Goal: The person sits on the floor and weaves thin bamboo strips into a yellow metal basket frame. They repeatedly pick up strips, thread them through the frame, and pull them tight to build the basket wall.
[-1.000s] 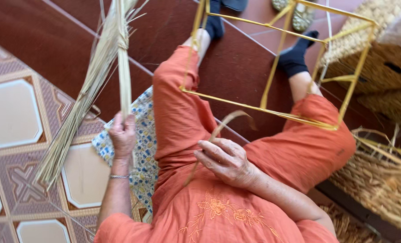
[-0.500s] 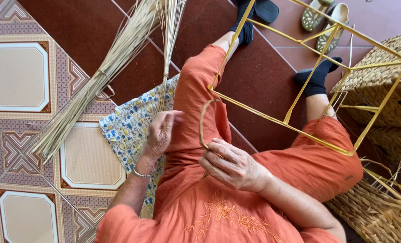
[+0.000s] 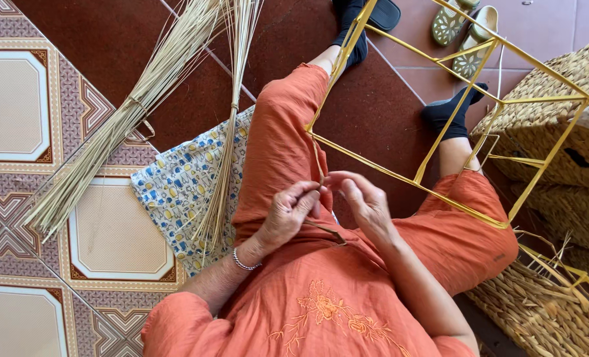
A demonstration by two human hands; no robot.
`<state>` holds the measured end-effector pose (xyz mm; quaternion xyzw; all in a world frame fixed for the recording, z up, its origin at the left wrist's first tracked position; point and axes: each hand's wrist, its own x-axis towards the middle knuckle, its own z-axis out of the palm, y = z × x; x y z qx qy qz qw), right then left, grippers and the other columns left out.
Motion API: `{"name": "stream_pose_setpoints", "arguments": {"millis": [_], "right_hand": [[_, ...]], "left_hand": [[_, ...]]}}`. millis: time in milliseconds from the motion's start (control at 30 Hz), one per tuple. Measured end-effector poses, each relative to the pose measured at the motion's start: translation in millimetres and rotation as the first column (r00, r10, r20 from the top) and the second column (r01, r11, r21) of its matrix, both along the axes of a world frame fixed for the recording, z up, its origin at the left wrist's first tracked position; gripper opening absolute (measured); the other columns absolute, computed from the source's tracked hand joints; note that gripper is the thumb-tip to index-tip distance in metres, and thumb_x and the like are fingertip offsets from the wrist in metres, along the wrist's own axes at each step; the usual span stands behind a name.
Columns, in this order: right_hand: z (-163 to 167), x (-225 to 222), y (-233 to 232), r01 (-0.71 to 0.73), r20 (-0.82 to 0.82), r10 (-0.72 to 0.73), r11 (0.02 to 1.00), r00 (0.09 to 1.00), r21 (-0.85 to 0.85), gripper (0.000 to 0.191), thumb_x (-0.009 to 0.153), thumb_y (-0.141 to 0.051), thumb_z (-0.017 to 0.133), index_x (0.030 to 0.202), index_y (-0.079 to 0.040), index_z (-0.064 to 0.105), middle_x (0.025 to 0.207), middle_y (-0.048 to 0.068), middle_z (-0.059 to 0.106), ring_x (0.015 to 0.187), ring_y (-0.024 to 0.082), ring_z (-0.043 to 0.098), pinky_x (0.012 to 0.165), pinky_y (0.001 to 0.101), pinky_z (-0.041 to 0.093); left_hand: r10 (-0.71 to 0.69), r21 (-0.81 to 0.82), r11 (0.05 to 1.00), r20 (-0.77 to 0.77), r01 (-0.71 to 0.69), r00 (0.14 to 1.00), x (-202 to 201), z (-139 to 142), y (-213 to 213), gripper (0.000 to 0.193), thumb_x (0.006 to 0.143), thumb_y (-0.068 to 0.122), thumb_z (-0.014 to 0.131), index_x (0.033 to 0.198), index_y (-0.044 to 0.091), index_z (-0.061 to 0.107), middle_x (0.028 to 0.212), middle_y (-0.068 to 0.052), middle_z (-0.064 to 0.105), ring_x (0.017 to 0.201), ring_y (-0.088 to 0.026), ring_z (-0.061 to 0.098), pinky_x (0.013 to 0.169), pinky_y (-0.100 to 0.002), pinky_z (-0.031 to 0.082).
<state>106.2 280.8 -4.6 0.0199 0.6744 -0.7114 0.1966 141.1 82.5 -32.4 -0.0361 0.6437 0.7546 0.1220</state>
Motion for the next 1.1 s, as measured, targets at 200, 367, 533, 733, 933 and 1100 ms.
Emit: {"name": "stream_pose_setpoints", "arguments": {"millis": [200,367,533,733,933,1100], "right_hand": [[-40.2,-8.0,-32.0,0.216,0.279,-0.141,0.942,0.950,-0.257,0.019,0.104,-0.013,0.058,0.114,0.002,0.066,0.097,0.009,0.074,0.083,0.012,0.070,0.073,0.0262,0.057],[-49.5,-45.1,-42.5,0.472,0.515,-0.294,0.844,0.805,-0.256,0.017,0.103,-0.018,0.058,0.109,-0.003,0.062,0.074,0.005,0.064,0.055,0.013,0.061,0.054,0.0317,0.057],[-41.7,-65.7,-62.2,0.324,0.310,-0.262,0.931,0.914,-0.168,0.015,0.105,-0.020,0.060,0.112,-0.007,0.064,0.072,0.000,0.063,0.050,0.004,0.048,0.043,0.0210,0.039],[-33.9,-74.4,-87.4,0.319,0.188,-0.282,0.925,0.941,-0.209,0.016,0.106,-0.016,0.061,0.119,-0.007,0.065,0.080,-0.001,0.066,0.055,0.002,0.048,0.048,0.0168,0.037],[-35.4,-82.2,-87.8,0.326,0.240,-0.264,0.906,0.934,-0.270,0.021,0.107,-0.014,0.057,0.125,-0.007,0.063,0.082,0.000,0.065,0.058,0.002,0.047,0.051,0.0167,0.038],[-37.2,-82.9,-89.1,0.311,0.246,-0.234,0.883,0.941,-0.352,0.024,0.108,-0.011,0.056,0.130,-0.005,0.064,0.085,0.002,0.064,0.061,0.004,0.046,0.054,0.0175,0.039]], "left_hand": [[-0.162,-0.262,0.956,-0.086,0.134,0.983,-6.9,-12.4,-3.3,0.018,0.101,0.008,0.064,0.117,0.001,0.070,0.093,-0.004,0.076,0.081,-0.010,0.074,0.071,-0.025,0.059],[-0.151,-0.529,0.834,-0.487,-0.153,0.860,-50.2,-10.2,-35.4,0.014,0.102,0.011,0.065,0.111,0.002,0.070,0.095,-0.011,0.075,0.082,-0.018,0.074,0.070,-0.028,0.062],[0.007,-0.327,0.940,-0.274,-0.101,0.962,-106.2,-5.0,-53.6,0.030,0.107,0.016,0.057,0.129,-0.004,0.062,0.087,-0.007,0.073,0.067,-0.009,0.070,0.055,-0.021,0.058],[0.013,-0.146,0.989,-0.094,-0.027,0.996,-148.6,-5.5,-44.9,0.036,0.105,0.021,0.060,0.131,-0.003,0.064,0.086,-0.002,0.070,0.058,-0.003,0.057,0.050,-0.018,0.049],[-0.061,-0.057,0.996,0.154,0.071,0.986,-168.8,-14.6,-44.9,0.032,0.111,0.026,0.060,0.109,-0.006,0.067,0.070,0.001,0.059,0.049,-0.003,0.048,0.042,-0.020,0.037],[-0.014,0.062,0.998,0.165,0.004,0.986,-171.7,-15.7,-43.8,0.016,0.101,0.020,0.064,0.101,0.005,0.068,0.065,0.005,0.058,0.044,-0.001,0.045,0.036,-0.019,0.034]]}}
